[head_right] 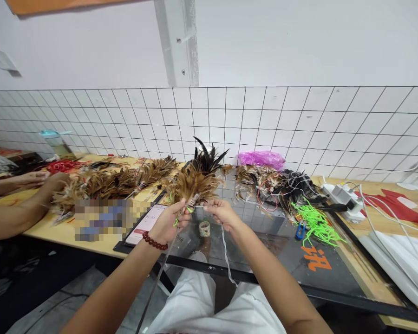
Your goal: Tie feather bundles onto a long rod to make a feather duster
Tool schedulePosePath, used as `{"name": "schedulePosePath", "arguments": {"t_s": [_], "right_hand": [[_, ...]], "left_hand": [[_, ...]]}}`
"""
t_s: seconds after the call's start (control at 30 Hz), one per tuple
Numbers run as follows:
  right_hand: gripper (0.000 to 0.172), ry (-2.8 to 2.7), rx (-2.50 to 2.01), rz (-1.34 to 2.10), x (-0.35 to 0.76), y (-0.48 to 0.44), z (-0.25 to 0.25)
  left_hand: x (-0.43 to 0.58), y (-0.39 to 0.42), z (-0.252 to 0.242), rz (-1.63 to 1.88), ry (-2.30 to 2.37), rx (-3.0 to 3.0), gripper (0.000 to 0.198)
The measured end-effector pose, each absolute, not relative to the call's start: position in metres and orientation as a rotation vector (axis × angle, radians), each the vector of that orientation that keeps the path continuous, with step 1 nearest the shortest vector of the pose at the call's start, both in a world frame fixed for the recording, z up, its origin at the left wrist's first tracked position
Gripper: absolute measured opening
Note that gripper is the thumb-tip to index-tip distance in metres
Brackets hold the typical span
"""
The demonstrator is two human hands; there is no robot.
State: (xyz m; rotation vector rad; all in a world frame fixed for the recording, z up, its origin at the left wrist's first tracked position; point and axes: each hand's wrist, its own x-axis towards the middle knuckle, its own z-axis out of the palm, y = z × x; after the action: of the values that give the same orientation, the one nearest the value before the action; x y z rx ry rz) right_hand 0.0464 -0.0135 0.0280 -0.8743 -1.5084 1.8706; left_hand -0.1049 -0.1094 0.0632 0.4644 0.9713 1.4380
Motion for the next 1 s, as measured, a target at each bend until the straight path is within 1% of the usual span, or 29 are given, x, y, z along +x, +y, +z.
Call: {"name": "schedulePosePath", "arguments": {"t_s": [0.07, 0.2, 0.23, 0.37, 0.5, 0.63, 0.77, 0.8, 0.83, 0.9, 0.93, 1.0], "right_hand": [[0.038, -1.561, -0.932, 1.764, 0.05, -0.008, 0.024], [0.032, -1.592, -0.994, 1.58, 0.057, -0.002, 0.022], [0.03, -1.587, -1.003, 1.547, 0.059, -0.001, 0.022], [0.026, -1.58, -1.021, 1.504, 0.062, -0.001, 0.022], [0.024, -1.585, -1.047, 1.518, 0.064, -0.001, 0.021], [0.023, -1.592, -1.026, 1.449, 0.068, 0.005, 0.02], [0.007, -1.916, -0.945, 1.216, 0.071, 0.005, 0.019], [0.01, -1.975, -0.909, 1.2, 0.072, 0.001, 0.02], [0.018, -1.985, -0.865, 1.237, 0.071, -0.004, 0.02], [0.032, -1.852, -0.792, 1.48, 0.069, -0.017, 0.023], [0.035, -1.725, -0.777, 1.652, 0.067, -0.023, 0.024], [0.034, -1.415, -0.76, 1.945, 0.061, -0.032, 0.026]], "left_hand": [[-0.107, -0.109, 0.065, 1.4, 0.891, 0.43, 0.026], [-0.106, -0.106, 0.066, 1.319, 0.702, 0.341, 0.037], [-0.105, -0.105, 0.066, 1.308, 0.686, 0.318, 0.036], [-0.101, -0.104, 0.066, 1.294, 0.684, 0.291, 0.021], [-0.104, -0.103, 0.065, 1.329, 0.678, 0.303, 0.024], [-0.106, -0.102, 0.062, 1.394, 0.756, 0.442, 0.024], [-0.095, -0.102, 0.053, 1.388, 0.981, 0.69, 0.029], [-0.092, -0.101, 0.05, 1.402, 1.075, 0.753, 0.029], [-0.088, -0.101, 0.046, 1.429, 1.186, 0.829, 0.028], [-0.082, -0.1, 0.039, 1.506, 1.44, 1.021, 0.025], [-0.08, -0.1, 0.036, 1.54, 1.563, 1.129, 0.023], [-0.075, -0.1, 0.03, 1.553, 1.735, 1.325, 0.016]]}}
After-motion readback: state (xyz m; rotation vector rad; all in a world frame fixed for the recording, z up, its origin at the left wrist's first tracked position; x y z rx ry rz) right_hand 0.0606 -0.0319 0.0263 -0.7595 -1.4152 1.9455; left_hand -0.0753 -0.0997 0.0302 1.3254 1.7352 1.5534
